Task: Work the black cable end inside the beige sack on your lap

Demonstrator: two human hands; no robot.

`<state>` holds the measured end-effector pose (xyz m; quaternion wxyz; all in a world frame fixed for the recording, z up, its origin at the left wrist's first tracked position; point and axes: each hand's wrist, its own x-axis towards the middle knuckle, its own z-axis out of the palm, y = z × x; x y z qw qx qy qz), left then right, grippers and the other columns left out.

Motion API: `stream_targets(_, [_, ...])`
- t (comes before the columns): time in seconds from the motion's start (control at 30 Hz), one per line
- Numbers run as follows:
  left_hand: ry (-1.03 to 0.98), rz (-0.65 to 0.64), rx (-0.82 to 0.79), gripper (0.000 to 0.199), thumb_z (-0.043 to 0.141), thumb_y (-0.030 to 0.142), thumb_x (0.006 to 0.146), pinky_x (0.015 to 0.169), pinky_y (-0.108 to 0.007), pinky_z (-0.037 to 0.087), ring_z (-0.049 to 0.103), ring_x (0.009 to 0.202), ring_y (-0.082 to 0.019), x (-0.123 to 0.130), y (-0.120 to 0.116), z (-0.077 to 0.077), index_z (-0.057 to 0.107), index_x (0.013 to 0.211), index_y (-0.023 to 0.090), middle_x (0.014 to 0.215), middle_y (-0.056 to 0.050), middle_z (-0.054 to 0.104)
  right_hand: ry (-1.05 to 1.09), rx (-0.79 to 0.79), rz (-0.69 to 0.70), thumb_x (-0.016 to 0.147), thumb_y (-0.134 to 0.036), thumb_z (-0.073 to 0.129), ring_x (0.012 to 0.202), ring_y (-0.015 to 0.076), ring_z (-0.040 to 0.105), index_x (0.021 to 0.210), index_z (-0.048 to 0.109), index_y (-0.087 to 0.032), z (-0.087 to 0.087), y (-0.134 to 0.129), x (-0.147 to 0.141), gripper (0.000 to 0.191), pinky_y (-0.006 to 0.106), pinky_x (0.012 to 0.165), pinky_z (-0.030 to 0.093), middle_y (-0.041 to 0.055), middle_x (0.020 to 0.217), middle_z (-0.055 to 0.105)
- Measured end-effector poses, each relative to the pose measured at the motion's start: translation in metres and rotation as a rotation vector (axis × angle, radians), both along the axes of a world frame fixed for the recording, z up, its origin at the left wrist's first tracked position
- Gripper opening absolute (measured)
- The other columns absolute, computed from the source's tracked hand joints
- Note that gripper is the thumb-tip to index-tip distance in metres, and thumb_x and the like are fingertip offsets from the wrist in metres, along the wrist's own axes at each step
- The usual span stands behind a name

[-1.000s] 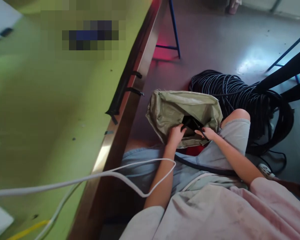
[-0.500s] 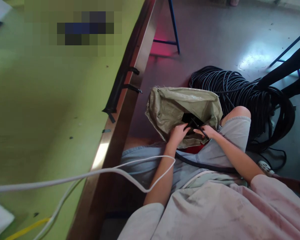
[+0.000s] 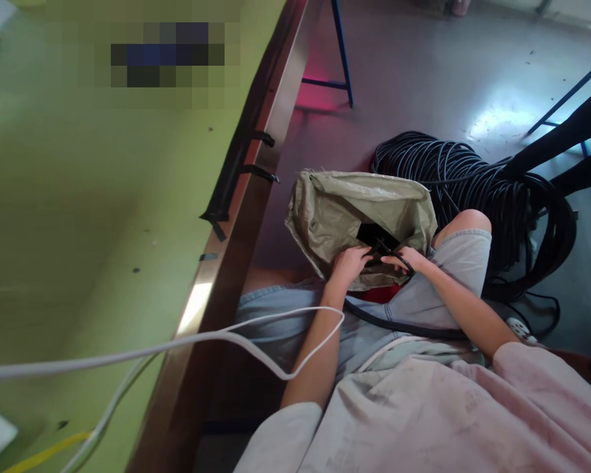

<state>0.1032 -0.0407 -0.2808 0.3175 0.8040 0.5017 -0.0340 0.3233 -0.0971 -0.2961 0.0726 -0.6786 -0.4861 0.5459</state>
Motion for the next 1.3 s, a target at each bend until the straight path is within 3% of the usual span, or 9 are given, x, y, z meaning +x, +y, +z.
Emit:
stream_targets(0.27, [-0.098, 0.051, -0.005, 0.037, 0.062, 0.03, 0.102, 0.106, -0.033, 0.052, 0.069, 0.121, -0.026, 0.001, 0.001, -0.004, 0.071, 0.137, 0.023, 0.134, -0.011, 0.072, -0.194, 0.209, 0.05, 0.084, -0.073, 0.072, 0.076, 0.0172, 0.064, 0.078, 0.07, -0.016, -0.003, 0.004, -0.003, 0.058, 0.022, 0.064, 0.042, 0.0056, 0.079, 0.069])
stream_targets(0.43, [-0.119, 0.06, -0.019, 0.039, 0.059, 0.031, 0.103, 0.11, -0.035, 0.05, 0.067, 0.125, -0.027, 0.001, 0.001, -0.01, 0.068, 0.14, 0.02, 0.136, -0.014, 0.071, -0.157, 0.052, -0.004, 0.088, -0.076, 0.063, 0.06, 0.0166, 0.058, 0.066, 0.067, -0.017, 0.002, 0.004, 0.0, 0.063, 0.025, 0.058, 0.039, 0.0024, 0.057, 0.058])
stream_targets(0.67, [-0.104, 0.108, 0.004, 0.034, 0.062, 0.029, 0.101, 0.105, -0.033, 0.052, 0.069, 0.12, -0.026, 0.0, 0.002, -0.009, 0.071, 0.134, 0.023, 0.132, -0.011, 0.073, -0.258, 0.222, 0.057, 0.087, -0.067, 0.073, 0.077, 0.0185, 0.064, 0.079, 0.071, -0.017, -0.002, 0.006, -0.003, 0.051, 0.024, 0.064, 0.04, 0.0049, 0.078, 0.069])
stream_targets(0.87, [-0.079, 0.074, 0.002, 0.034, 0.059, 0.03, 0.103, 0.105, -0.034, 0.052, 0.069, 0.12, -0.027, 0.002, 0.001, -0.011, 0.071, 0.134, 0.023, 0.131, -0.012, 0.073, -0.148, 0.055, 0.011, 0.09, -0.072, 0.064, 0.058, 0.0171, 0.06, 0.068, 0.069, -0.016, -0.004, 0.004, 0.002, 0.06, 0.025, 0.057, 0.04, 0.003, 0.054, 0.059])
stream_targets(1.07, [-0.089, 0.105, 0.008, 0.036, 0.059, 0.03, 0.102, 0.104, -0.033, 0.052, 0.069, 0.12, -0.026, 0.003, 0.001, -0.01, 0.069, 0.136, 0.023, 0.134, -0.011, 0.072, -0.251, 0.223, 0.029, 0.086, -0.069, 0.07, 0.067, 0.0155, 0.06, 0.074, 0.07, -0.016, -0.005, 0.005, 0.0, 0.054, 0.024, 0.059, 0.036, 0.0033, 0.069, 0.065])
stream_targets(1.23, [-0.088, 0.097, -0.013, 0.037, 0.057, 0.032, 0.104, 0.104, -0.036, 0.052, 0.069, 0.12, -0.028, 0.004, 0.0, -0.008, 0.068, 0.138, 0.022, 0.132, -0.013, 0.072, -0.223, 0.114, 0.012, 0.092, -0.068, 0.064, 0.062, 0.0163, 0.059, 0.067, 0.067, -0.017, 0.0, 0.005, 0.001, 0.057, 0.024, 0.059, 0.037, 0.0029, 0.058, 0.06])
stream_targets(1.3, [-0.089, 0.111, -0.014, 0.037, 0.058, 0.031, 0.104, 0.104, -0.035, 0.052, 0.069, 0.12, -0.028, 0.004, 0.0, -0.007, 0.067, 0.139, 0.023, 0.133, -0.012, 0.072, -0.205, 0.12, 0.013, 0.091, -0.068, 0.065, 0.063, 0.0159, 0.059, 0.072, 0.069, -0.017, -0.001, 0.005, 0.0, 0.055, 0.024, 0.06, 0.037, 0.0029, 0.062, 0.062])
